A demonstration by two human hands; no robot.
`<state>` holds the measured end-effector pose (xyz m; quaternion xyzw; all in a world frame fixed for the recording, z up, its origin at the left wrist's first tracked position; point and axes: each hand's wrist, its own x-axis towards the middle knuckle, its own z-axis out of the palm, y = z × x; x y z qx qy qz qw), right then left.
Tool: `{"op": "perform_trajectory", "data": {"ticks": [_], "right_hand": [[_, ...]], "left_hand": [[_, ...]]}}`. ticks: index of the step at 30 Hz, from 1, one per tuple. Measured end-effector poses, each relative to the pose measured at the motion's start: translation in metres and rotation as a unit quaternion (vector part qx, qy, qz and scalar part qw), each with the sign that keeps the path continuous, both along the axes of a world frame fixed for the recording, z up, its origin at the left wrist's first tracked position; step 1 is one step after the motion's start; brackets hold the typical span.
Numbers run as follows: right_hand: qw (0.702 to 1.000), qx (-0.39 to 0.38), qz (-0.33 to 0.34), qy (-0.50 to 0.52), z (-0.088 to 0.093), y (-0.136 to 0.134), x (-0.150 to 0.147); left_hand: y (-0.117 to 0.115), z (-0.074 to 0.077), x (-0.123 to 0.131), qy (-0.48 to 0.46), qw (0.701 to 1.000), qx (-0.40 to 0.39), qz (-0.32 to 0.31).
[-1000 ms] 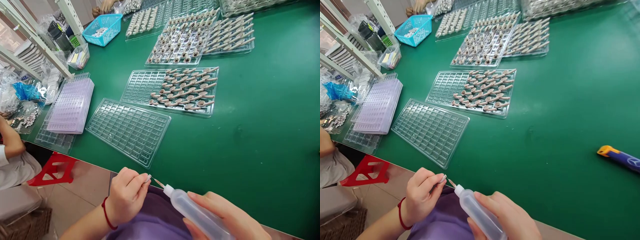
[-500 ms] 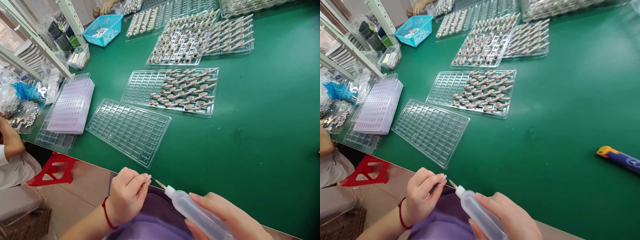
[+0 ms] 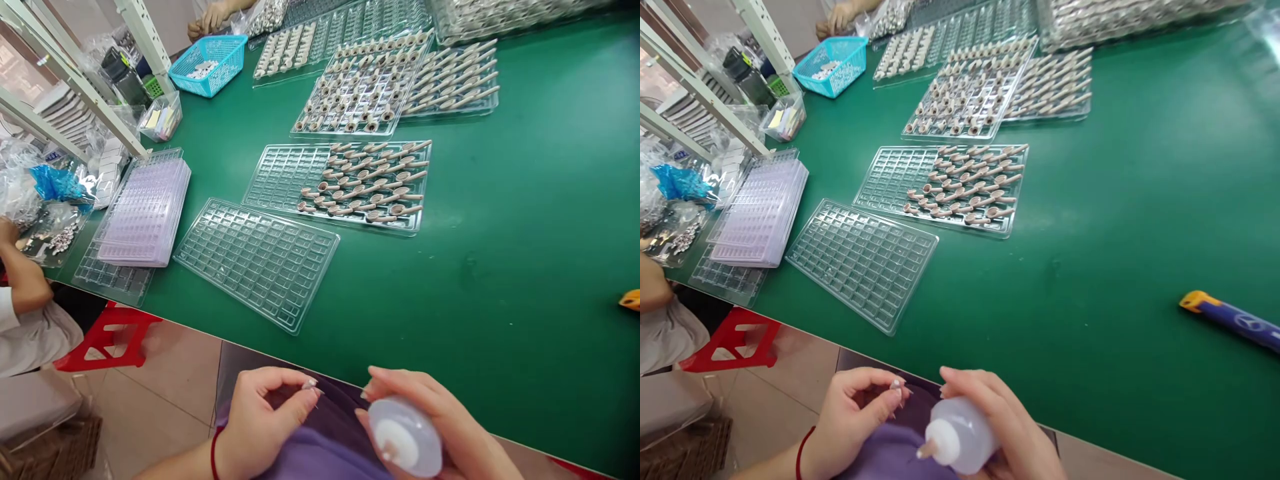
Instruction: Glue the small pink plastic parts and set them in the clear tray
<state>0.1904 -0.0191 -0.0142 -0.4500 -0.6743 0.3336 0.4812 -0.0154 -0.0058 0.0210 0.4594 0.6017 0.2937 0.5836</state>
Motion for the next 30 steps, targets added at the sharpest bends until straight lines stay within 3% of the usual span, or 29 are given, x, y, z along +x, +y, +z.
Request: {"op": "perform_trajectory", "data": {"ticks": [2,5,11,30], "right_hand": [[0.999,0.049,0.003,-0.025,0.001,0.005,-0.006],[0.992,0.116,-0.02,-0.055,0.003,0.009,-0.016],[0.978,0.165,-0.059,-0.117,0.003,0.011,-0.024],[0.975,0.156,-0.086,-0.133,0.003,0.01,-0.03]], "left_hand": [[-0.003,-0.005,0.005,-0.093,0.987,-0.124,0.04],[-0.003,-0.012,0.009,-0.174,0.965,-0.184,0.073],[0.0,-0.02,0.011,-0.198,0.961,-0.175,0.081],[0.013,-0.015,0.015,-0.177,0.966,-0.17,0.078]]}}
